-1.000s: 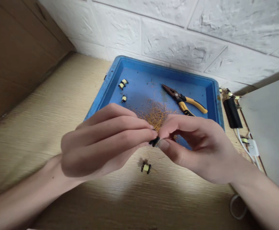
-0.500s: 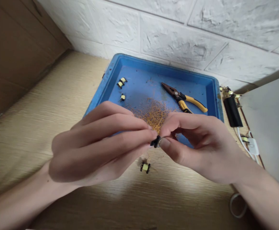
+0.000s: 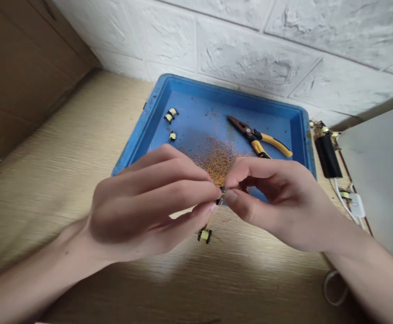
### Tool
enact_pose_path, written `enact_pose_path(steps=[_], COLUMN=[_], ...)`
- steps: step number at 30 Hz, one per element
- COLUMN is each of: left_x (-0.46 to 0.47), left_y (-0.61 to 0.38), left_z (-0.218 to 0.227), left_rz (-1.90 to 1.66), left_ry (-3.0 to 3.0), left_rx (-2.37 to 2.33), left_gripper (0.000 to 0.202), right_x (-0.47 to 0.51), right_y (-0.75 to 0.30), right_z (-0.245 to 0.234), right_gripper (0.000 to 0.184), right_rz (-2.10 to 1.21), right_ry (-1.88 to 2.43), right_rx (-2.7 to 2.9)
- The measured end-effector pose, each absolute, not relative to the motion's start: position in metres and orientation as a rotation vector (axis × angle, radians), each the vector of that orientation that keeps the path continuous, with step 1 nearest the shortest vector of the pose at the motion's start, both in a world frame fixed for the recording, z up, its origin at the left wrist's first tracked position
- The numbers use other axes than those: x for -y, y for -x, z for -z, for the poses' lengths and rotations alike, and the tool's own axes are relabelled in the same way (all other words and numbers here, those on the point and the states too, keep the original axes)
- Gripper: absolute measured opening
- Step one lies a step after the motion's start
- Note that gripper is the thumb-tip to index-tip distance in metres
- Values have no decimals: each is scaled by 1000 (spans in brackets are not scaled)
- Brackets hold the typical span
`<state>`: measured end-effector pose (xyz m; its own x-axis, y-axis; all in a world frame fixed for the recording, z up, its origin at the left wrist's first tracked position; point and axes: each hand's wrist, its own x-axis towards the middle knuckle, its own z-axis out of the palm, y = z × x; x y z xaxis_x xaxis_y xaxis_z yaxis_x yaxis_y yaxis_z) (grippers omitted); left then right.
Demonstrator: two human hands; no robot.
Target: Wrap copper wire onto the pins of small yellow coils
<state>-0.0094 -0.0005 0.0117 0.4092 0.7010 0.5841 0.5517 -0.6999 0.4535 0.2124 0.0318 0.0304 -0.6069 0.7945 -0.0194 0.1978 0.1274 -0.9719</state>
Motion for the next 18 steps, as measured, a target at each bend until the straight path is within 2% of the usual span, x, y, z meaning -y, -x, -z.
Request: enact_pose_path(steps=[11,12,13,18], left_x=[3,1,-2,-12], left_y=[7,8,9,11], left_z=[-14,-12,-10,-3], left_rz=[-1167,-1184,-1343,-1380], left_ry=[-2450,-2495,-2580,-2615], left_rx=[-1159,-1095,-879,-870], left_gripper=[22,20,17,16], right_x=[-31,-31,-31,-32], right_y=[-213,-213,-213,-212], right_z=[-31,-30,-30,-28], right_gripper=[10,10,10,13], right_rz=[-1635,-1651,-1670,-1732], right_ry=[955,953,950,938], right_rx=[1832,1819,1806,1759])
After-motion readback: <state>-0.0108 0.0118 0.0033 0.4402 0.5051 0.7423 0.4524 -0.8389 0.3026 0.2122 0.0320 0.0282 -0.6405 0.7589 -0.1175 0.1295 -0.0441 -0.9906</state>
